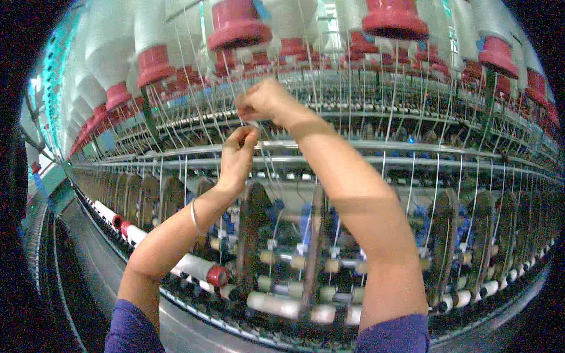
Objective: The person removes white textile spools from a spinning machine, carries them to a nearby table, and wipes each spool with a white cloth. The person then places the cleaned spools into a green basket.
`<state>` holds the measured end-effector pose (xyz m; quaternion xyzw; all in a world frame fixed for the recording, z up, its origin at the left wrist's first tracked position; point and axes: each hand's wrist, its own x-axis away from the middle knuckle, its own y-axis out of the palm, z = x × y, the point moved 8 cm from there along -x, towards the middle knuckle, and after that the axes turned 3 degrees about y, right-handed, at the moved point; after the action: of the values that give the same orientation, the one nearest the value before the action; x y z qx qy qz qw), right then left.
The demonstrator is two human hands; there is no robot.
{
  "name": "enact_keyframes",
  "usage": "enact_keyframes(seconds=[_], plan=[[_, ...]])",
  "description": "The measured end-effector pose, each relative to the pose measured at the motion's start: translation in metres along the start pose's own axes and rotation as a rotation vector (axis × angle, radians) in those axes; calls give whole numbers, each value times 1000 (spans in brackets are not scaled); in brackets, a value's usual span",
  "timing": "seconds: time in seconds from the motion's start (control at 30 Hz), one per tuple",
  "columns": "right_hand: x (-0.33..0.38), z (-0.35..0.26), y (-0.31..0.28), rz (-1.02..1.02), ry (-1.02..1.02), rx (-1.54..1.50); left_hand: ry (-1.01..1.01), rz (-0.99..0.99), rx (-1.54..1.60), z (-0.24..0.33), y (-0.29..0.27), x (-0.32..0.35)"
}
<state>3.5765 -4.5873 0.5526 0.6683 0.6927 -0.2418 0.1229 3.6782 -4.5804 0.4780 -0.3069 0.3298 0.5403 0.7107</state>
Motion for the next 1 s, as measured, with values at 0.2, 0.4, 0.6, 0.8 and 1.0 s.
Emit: enact_keyframes(seconds=[0.2,0.4,0.6,0.8,1.0], plan=[[16,54,-33,165,438,665,-742,-160,263,-71,28,17],[20,52,-49,351,404,746,-395,-580,-258,-63,41,14],[1,-55,-89,875,-414,436,290,-202,-537,22,-22,69],[-27,-59,-83,567,-158,80,362,-290,-906,15,-35,91],[108,-16,19,394,49,1248,535,-250,-662,73,-70,92]])
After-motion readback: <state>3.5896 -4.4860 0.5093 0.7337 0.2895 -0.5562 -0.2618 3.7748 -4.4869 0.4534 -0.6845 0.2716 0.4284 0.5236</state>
